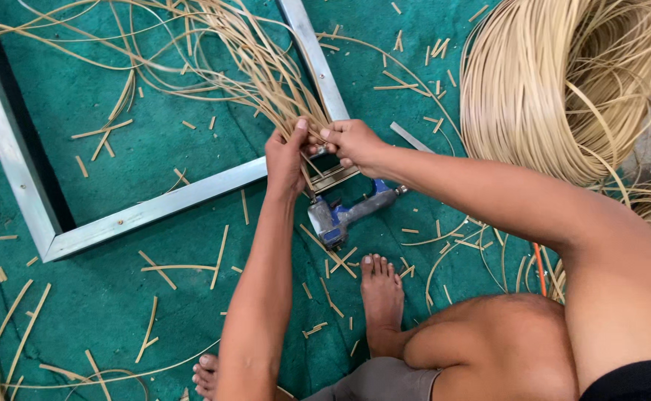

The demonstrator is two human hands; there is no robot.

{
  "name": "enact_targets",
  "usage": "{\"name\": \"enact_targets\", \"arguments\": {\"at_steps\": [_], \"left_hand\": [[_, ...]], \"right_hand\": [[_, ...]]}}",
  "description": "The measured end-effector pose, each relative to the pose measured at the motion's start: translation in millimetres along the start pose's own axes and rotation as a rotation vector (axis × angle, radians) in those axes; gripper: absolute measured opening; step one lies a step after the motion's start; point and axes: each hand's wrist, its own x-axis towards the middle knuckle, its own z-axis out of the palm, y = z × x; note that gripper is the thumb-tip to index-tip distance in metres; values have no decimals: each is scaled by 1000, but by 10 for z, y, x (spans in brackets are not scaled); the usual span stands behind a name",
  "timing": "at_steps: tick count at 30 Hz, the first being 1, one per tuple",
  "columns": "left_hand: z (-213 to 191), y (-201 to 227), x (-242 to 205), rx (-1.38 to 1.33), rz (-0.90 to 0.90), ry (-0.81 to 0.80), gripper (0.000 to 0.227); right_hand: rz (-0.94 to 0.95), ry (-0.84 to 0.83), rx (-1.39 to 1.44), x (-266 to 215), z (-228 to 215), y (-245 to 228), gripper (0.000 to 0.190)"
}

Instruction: The person gathers bundles of thin bamboo strips and secures them to a metal frame using a pneumatic nail gun. They repeatedly position the strips and fire the nail gun to attach them along the frame's edge.

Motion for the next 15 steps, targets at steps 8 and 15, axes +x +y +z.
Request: {"name": "enact_targets", "arguments": {"at_steps": [8,15], "left_hand": [[-134,70,-74,25,52,-23,19],[-11,212,-194,128,-4,4,20]], "right_hand": [[-89,-17,-18,-240,200,-130,10],[-170,-25,-109,-134,155,-8,14]]}}
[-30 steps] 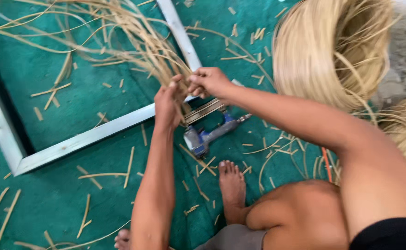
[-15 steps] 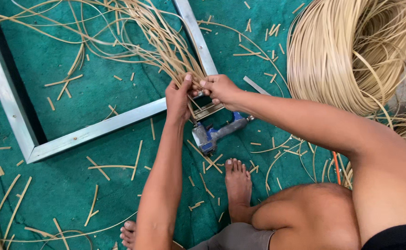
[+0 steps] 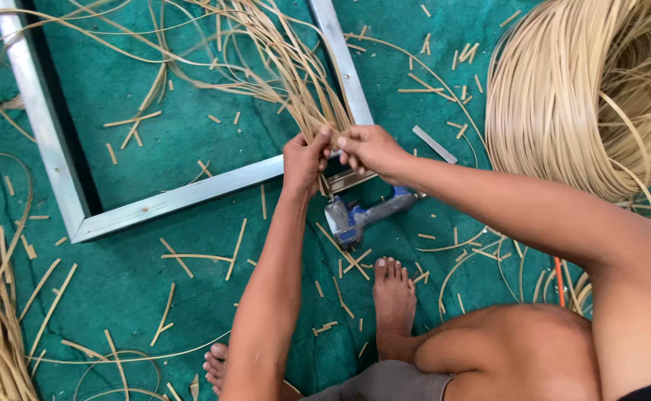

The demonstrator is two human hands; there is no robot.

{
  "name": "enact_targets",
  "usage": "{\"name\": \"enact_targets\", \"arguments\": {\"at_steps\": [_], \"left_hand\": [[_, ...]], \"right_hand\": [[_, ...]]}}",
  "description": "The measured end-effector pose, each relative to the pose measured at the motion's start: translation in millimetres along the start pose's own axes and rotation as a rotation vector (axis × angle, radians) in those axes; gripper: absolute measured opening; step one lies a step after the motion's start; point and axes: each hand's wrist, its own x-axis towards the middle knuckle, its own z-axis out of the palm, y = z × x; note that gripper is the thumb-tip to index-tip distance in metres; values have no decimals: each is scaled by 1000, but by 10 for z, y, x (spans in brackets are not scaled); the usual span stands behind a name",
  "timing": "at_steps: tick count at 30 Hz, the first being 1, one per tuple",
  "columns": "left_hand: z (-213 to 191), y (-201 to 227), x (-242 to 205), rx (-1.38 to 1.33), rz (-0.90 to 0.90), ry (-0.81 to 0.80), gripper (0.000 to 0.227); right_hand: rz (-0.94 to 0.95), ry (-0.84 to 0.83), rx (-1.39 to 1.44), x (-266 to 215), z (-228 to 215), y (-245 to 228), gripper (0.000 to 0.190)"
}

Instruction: The person gathers bundles of thin bamboo strips and secures them to a metal frame using a pneumatic nail gun. They repeatedly position the strips and fire the nail gun to attach them along the frame's edge.

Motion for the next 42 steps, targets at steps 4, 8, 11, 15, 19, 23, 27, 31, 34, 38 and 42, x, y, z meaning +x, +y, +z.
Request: {"name": "enact_targets", "arguments": {"at_steps": [4,8,11,15,19,23,27,31,34,38,42], "left_hand": [[-108,-110,69,26,8,45,24],[-100,-185,65,95,-3,11,26],[-77,-161,63,85,-3,28,25],[-80,-203,60,73,-52,-12,24],[-101,-237,103,99,-58,-1,22],[-122,-271,108,43,-70,-18,23],[-116,-234,61,6,-60,25,24],[-125,-269,131,8,-85,25,24],[-94,-68,-7,-74,-75,-81,24],[-119,-18,-47,12,-47,-78,24],[-114,-24,-12,44,2,-49,22]], "right_hand": [[150,-46,-61,-159,48,-159,19],[107,-51,-143,-145,30,-134,15],[124,-52,-138,-123,5,-117,13],[133,19,-40,-29,-50,0,14],[85,-10,-87,-3,-71,31,12],[112,-75,-82,-28,-82,-19,15],[117,-72,-66,-55,-68,-69,27],[79,-81,-136,-25,-88,-120,20],[129,-90,-87,-50,-67,-178,19],[140,-106,-84,-58,-15,-148,13],[95,-93,-61,7,7,-97,11]]}}
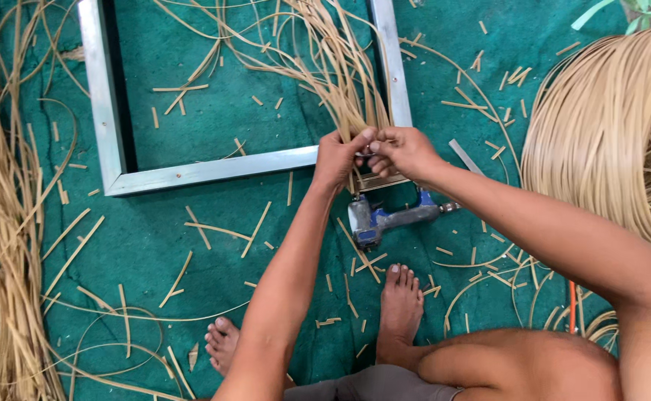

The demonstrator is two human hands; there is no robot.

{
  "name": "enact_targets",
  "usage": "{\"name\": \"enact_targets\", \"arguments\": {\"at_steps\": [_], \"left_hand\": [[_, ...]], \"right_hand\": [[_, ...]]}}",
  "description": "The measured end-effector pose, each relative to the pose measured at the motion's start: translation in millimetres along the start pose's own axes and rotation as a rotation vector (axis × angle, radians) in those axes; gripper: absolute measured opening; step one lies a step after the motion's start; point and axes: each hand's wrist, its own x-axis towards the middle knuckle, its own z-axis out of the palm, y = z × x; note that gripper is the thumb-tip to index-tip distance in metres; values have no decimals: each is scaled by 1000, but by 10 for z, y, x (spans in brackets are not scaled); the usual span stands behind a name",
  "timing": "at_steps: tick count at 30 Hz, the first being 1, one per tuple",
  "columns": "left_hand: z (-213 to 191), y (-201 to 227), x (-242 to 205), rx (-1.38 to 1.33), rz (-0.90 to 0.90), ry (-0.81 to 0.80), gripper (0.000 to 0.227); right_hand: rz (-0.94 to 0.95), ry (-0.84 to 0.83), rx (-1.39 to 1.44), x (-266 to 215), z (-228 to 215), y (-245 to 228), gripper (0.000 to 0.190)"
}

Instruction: The person gathers bundles of thin bamboo strips and secures them to a metal frame using a pneumatic nail gun. They repeatedly position the strips and fire the nail gun to attach them along the frame's edge.

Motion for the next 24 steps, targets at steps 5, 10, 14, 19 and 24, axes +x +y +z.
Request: {"name": "enact_targets", "arguments": {"at_steps": [5,10,14,19,24], "left_hand": [[-47,-61,79,-44,14,-8,23],[-109,-8,127,-27,16,-39,25],[-126,25,101,50,15,-39,24],[-187,59,202,173,57,-36,25],[-482,-75,429,772,119,147,33]], "right_hand": [[-62,16,-57,84,21,0,12],[-134,0,-95,77,-4,36,11],[-144,-16,-79,139,9,118,7],[-141,-44,-90,44,39,12,10],[-73,-255,-793,-291,-63,-228,14]]}}
